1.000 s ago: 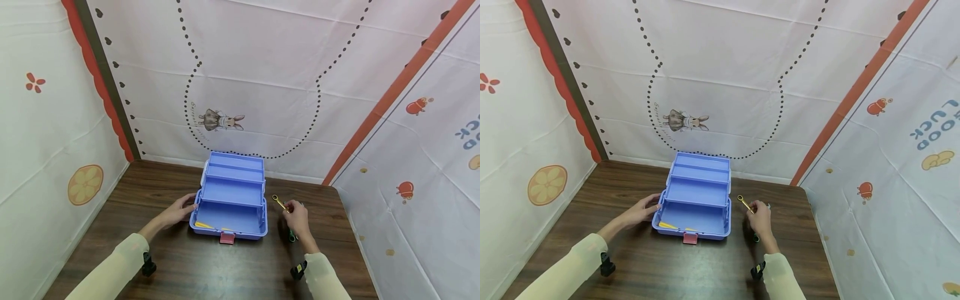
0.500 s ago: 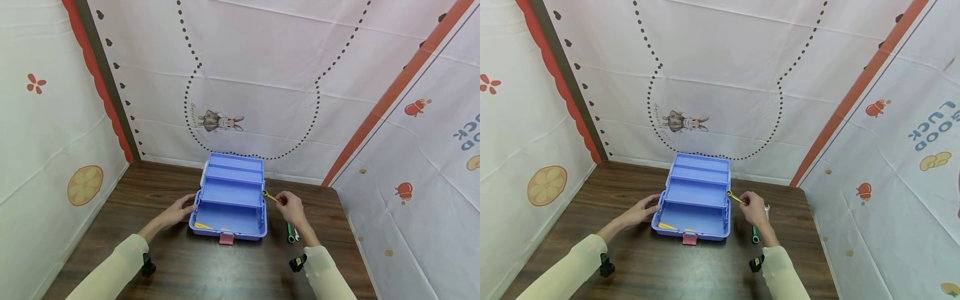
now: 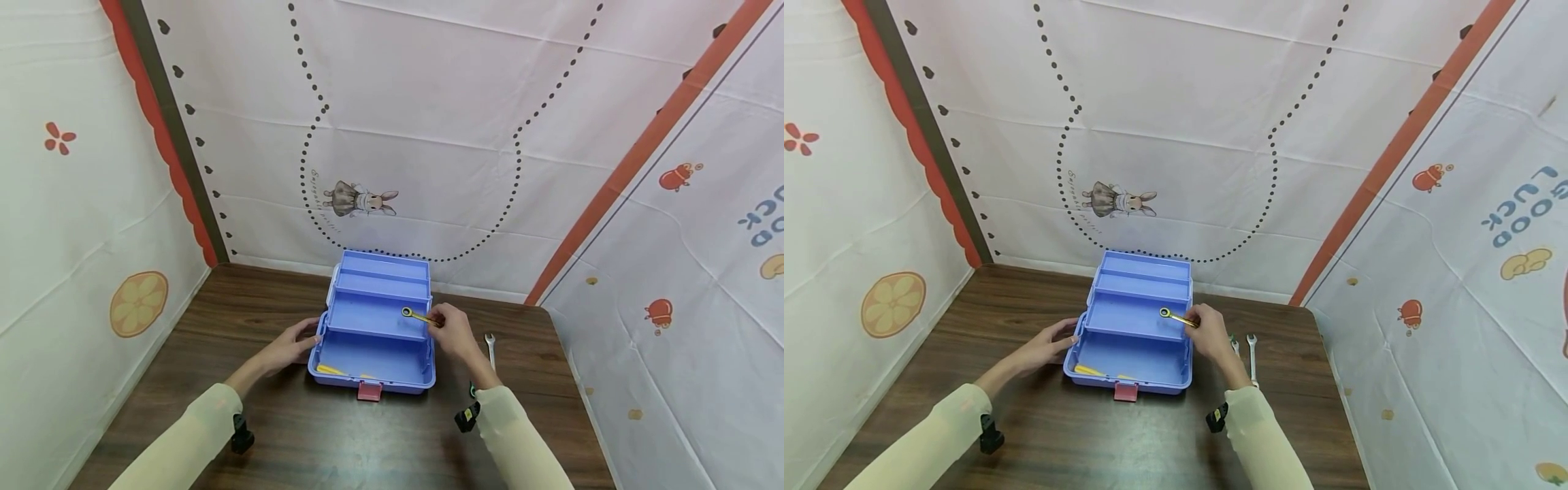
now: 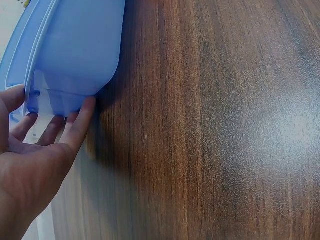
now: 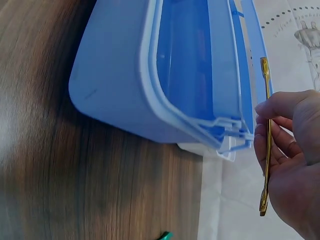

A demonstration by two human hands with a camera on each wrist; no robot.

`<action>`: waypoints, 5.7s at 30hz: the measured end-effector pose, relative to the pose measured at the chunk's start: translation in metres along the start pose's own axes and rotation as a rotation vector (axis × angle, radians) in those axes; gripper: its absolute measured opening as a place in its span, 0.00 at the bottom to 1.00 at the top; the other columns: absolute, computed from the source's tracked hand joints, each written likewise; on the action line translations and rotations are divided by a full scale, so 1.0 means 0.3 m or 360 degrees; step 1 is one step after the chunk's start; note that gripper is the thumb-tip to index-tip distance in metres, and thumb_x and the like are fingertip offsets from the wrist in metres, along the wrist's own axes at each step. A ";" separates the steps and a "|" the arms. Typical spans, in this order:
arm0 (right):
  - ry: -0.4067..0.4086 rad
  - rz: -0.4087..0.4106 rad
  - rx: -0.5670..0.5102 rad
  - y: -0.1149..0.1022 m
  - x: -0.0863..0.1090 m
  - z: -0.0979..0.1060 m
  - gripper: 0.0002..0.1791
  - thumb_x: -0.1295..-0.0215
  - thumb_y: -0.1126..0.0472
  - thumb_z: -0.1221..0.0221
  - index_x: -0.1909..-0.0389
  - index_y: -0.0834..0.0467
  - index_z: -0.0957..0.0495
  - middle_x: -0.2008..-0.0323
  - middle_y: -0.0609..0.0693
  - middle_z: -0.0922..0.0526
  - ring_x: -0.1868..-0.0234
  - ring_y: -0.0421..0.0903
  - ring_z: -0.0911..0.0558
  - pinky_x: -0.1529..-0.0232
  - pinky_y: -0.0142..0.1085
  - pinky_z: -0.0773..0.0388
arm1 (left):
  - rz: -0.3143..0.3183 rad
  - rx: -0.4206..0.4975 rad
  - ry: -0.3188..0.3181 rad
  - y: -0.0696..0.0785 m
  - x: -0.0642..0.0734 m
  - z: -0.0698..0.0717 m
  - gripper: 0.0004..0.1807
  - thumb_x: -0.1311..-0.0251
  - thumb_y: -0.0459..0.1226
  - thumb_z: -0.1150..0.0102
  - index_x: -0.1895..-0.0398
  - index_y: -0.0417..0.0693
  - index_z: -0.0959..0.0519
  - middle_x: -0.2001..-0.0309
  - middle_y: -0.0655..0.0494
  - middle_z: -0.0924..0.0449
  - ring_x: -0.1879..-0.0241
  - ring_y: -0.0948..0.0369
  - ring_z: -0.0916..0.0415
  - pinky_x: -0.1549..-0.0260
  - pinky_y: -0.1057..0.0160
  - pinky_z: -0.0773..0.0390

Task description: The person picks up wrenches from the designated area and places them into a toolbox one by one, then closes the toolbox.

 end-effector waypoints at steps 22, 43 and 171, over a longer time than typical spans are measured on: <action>-0.0177 0.0203 0.0029 -0.135 -0.071 -0.178 0.07 0.35 0.70 0.29 0.60 0.58 0.14 0.62 0.48 0.16 0.61 0.43 0.19 0.58 0.38 0.16 | 0.0015 -0.0012 0.0017 0.006 0.004 -0.003 0.34 0.17 0.44 0.48 0.16 0.49 0.45 0.20 0.37 0.45 0.28 0.37 0.33 0.42 0.44 0.16; -0.0217 0.0102 -0.0086 -0.131 -0.095 -0.258 0.06 0.34 0.68 0.28 0.61 0.55 0.14 0.63 0.46 0.17 0.63 0.41 0.19 0.61 0.35 0.18 | -0.0001 -0.0014 0.0047 0.011 0.005 -0.006 0.34 0.17 0.45 0.48 0.16 0.48 0.44 0.21 0.36 0.42 0.29 0.37 0.32 0.45 0.43 0.15; 0.0277 -0.0426 -0.0255 0.423 0.308 0.044 0.23 0.36 0.67 0.25 0.44 0.71 0.18 0.50 0.64 0.13 0.49 0.60 0.13 0.46 0.50 0.14 | -0.0018 0.0018 0.0029 -0.012 0.002 -0.010 0.36 0.19 0.48 0.45 0.16 0.48 0.45 0.20 0.35 0.45 0.29 0.38 0.32 0.43 0.44 0.16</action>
Point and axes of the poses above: each hand's wrist, its own x-axis away from the middle knuckle, its own z-axis out of the back of the hand, y = z × x, the point moved 7 cm from there along -x, towards the middle knuckle
